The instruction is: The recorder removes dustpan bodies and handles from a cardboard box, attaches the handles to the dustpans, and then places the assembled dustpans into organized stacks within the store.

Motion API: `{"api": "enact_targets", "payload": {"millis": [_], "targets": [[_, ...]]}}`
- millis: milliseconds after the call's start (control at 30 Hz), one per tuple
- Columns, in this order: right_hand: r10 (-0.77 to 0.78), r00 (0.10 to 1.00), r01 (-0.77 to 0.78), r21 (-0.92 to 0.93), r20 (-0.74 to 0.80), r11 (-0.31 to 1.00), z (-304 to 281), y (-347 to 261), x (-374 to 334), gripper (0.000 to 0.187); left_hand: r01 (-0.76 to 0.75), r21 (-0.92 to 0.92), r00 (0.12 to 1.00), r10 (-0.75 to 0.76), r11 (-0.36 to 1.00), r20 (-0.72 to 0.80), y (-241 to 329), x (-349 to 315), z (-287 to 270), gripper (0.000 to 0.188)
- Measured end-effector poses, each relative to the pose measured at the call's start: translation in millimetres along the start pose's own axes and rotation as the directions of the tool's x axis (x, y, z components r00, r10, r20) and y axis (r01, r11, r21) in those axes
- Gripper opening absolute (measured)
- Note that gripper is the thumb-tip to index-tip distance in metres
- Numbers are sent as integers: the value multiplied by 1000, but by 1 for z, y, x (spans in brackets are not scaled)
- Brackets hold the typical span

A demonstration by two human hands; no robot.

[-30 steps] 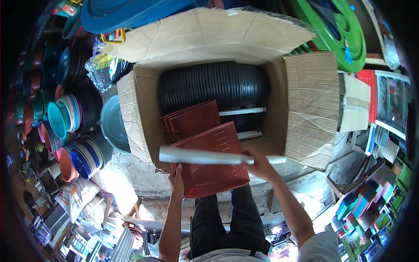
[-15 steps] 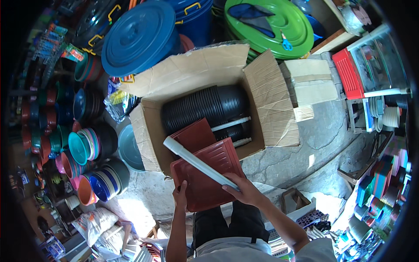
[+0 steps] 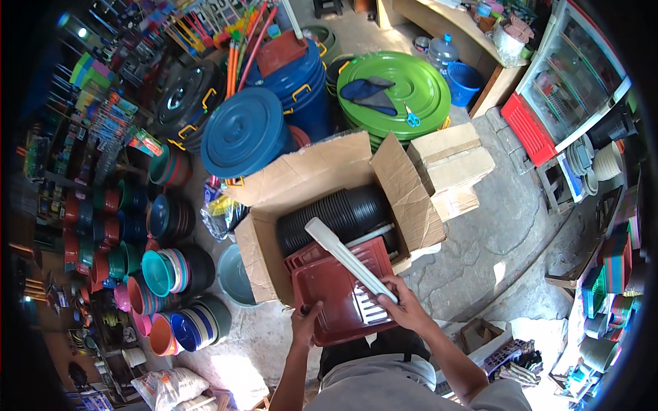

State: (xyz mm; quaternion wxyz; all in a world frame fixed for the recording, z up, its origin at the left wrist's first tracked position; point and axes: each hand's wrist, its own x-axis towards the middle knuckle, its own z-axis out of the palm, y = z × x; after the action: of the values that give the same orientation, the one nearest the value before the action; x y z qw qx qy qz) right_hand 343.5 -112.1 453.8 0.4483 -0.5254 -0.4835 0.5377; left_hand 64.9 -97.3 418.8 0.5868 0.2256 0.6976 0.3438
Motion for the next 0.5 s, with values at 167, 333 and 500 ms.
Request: {"api": "enact_targets", "payload": {"millis": [167,333,500], "targets": [[9,1000,-8,-83,8,997,-7,-36,0,38,-53,6,996,52,999,68,1,-17,-4,33],[-21,999,18,-90,-26,996,-6,-68,5,36,-94,-143,994,100,985,39,4,-19,-9,40],[11,996,-20,-93,-87,995,5,-89,2,36,-97,-213,993,110,972,52,34,-16,-19,43]]}}
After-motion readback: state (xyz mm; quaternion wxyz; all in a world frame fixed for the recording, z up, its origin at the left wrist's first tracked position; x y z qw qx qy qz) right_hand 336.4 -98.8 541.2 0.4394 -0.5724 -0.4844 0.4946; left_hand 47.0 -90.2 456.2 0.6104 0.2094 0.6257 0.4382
